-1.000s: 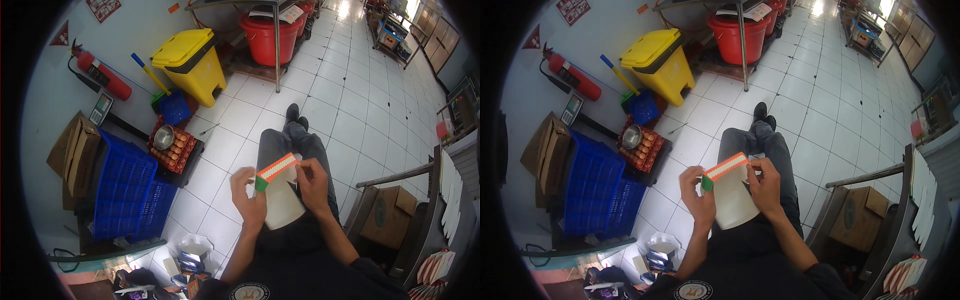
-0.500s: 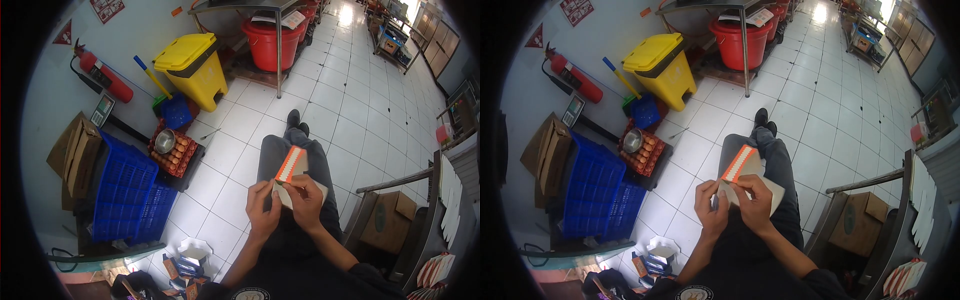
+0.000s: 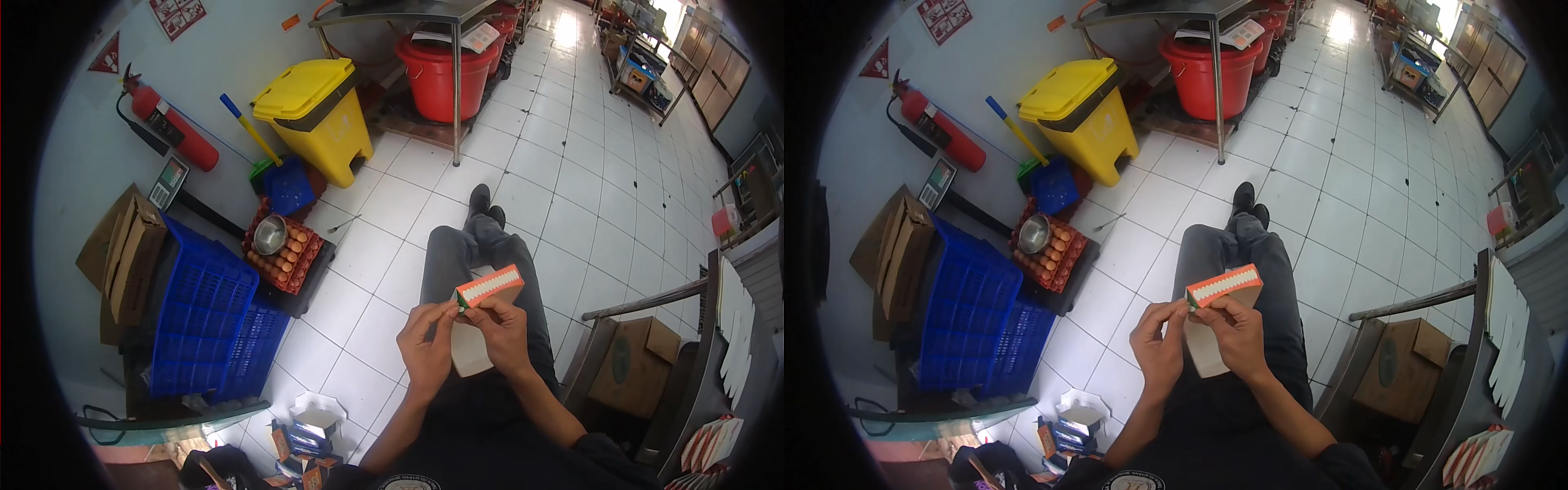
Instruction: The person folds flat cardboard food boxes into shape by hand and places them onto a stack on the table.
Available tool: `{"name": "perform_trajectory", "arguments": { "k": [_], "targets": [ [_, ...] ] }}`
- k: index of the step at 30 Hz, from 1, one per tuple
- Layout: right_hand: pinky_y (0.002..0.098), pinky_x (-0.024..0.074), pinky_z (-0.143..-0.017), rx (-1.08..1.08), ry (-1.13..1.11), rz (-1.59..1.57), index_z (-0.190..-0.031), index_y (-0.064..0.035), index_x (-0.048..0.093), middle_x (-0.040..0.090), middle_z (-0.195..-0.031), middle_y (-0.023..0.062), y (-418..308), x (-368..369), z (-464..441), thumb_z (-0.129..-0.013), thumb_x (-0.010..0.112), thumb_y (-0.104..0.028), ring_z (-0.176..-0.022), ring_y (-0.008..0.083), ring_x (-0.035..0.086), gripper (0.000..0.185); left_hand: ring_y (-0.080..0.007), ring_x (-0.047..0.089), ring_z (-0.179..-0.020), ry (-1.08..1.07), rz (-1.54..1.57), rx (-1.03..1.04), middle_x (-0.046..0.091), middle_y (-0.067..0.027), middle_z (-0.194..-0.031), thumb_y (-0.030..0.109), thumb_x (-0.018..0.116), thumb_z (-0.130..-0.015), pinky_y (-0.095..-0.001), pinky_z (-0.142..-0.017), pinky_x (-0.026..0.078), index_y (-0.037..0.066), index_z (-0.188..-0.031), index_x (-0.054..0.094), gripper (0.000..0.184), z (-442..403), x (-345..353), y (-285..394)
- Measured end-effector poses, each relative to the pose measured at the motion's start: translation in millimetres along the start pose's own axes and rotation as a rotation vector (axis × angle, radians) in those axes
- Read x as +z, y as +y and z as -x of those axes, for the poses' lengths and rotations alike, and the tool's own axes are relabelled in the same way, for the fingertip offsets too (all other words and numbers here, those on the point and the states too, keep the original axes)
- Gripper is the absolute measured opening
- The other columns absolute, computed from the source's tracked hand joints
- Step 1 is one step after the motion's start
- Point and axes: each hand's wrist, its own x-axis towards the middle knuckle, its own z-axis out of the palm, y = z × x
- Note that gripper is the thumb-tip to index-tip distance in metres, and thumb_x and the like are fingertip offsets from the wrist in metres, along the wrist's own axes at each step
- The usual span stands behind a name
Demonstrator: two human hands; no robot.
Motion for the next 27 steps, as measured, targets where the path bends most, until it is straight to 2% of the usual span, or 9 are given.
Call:
{"name": "perform_trajectory", "arguments": {
  "k": [5, 11, 14, 17, 20, 22, 23, 26, 27],
  "targets": [
    [0.0268, 0.0541, -0.082, 0.018, -0.031, 0.086, -0.105, 0.0032, 0.067, 0.072, -0.094, 0.0058, 7, -4, 0, -0.098, 0.064, -0.005, -0.090, 0.0120, 0.068, 0.011, -0.0113, 0.061, -0.088, 0.055, 0.051, -0.035, 0.062, -0.0049, -0.091, 0.003, 0.065, -0.097, -0.0251, -0.081, 0.048, -0.003, -0.103, 0.067, 0.009, 4, 7, -7],
    [0.0265, 0.0526, -0.079, 0.035, -0.057, 0.095, -0.104, 0.0022, 0.067, 0.071, -0.092, 0.0056, 8, -6, 1, -0.097, 0.065, -0.005, -0.089, 0.0112, 0.067, 0.011, -0.0103, 0.060, -0.087, 0.006, 0.102, -0.087, 0.060, -0.0036, -0.090, 0.002, 0.065, -0.097, -0.0244, -0.080, 0.048, -0.002, -0.103, 0.065, 0.008, 8, 1, -9],
    [0.0267, 0.0543, -0.082, -0.001, -0.029, 0.096, -0.105, 0.0031, 0.066, 0.070, -0.094, 0.0064, 4, -1, 1, -0.097, 0.065, -0.004, -0.091, 0.0122, 0.068, 0.011, -0.0096, 0.060, -0.087, 0.009, 0.112, -0.006, 0.060, -0.0038, -0.090, 0.001, 0.066, -0.096, -0.0230, -0.079, 0.048, -0.003, -0.106, 0.068, 0.011, 5, 3, -9],
    [0.0276, 0.0561, -0.084, -0.076, 0.005, 0.142, -0.107, 0.0036, 0.066, 0.069, -0.099, 0.0071, -4, 5, 2, -0.096, 0.064, -0.002, -0.092, 0.0130, 0.068, 0.012, -0.0103, 0.060, -0.089, -0.041, 0.032, 0.029, 0.062, -0.0054, -0.097, -0.001, 0.067, -0.095, -0.0237, -0.079, 0.048, -0.003, -0.109, 0.070, 0.015, 5, 1, -11],
    [0.0282, 0.0572, -0.084, -0.181, -0.036, 0.307, -0.110, 0.0030, 0.066, 0.069, -0.103, 0.0070, -5, 3, 2, -0.096, 0.063, -0.001, -0.093, 0.0135, 0.068, 0.014, -0.0156, 0.063, -0.094, -0.036, 0.161, -0.079, 0.065, -0.0085, -0.102, 0.005, 0.073, -0.092, -0.0273, -0.086, 0.049, -0.002, -0.105, 0.074, 0.015, 8, 2, -9],
    [0.0280, 0.0571, -0.082, -0.231, -0.072, 0.392, -0.112, 0.0022, 0.067, 0.069, -0.104, 0.0063, -10, 7, 4, -0.096, 0.063, -0.001, -0.093, 0.0138, 0.068, 0.017, -0.0168, 0.063, -0.099, 0.001, 0.181, -0.093, 0.064, -0.0086, -0.106, 0.003, 0.074, -0.090, -0.0284, -0.088, 0.050, -0.002, -0.106, 0.074, 0.017, 12, 2, -20],
    [0.0278, 0.0566, -0.082, -0.173, -0.104, 0.343, -0.113, 0.0021, 0.067, 0.069, -0.104, 0.0063, -9, 4, 4, -0.096, 0.063, -0.001, -0.093, 0.0136, 0.068, 0.017, -0.0174, 0.063, -0.101, 0.020, 0.190, -0.102, 0.064, -0.0086, -0.108, 0.002, 0.075, -0.089, -0.0290, -0.089, 0.050, -0.001, -0.107, 0.074, 0.018, 12, 1, -24],
    [0.0270, 0.0553, -0.082, -0.026, -0.176, 0.215, -0.114, 0.0017, 0.067, 0.069, -0.105, 0.0062, -3, -11, -1, -0.095, 0.065, -0.001, -0.093, 0.0130, 0.068, 0.019, -0.0167, 0.063, -0.102, -0.079, 0.138, 0.094, 0.060, -0.0100, -0.114, -0.009, 0.071, -0.088, -0.0280, -0.088, 0.051, -0.002, -0.111, 0.070, 0.025, 7, 0, -29],
    [0.0268, 0.0548, -0.082, 0.001, -0.182, 0.185, -0.114, 0.0016, 0.067, 0.069, -0.105, 0.0061, -2, -15, -2, -0.095, 0.065, -0.002, -0.093, 0.0127, 0.068, 0.019, -0.0169, 0.063, -0.102, -0.089, 0.150, 0.071, 0.059, -0.0095, -0.113, -0.010, 0.071, -0.087, -0.0285, -0.089, 0.051, -0.002, -0.110, 0.068, 0.025, 7, 0, -30]
  ]
}}
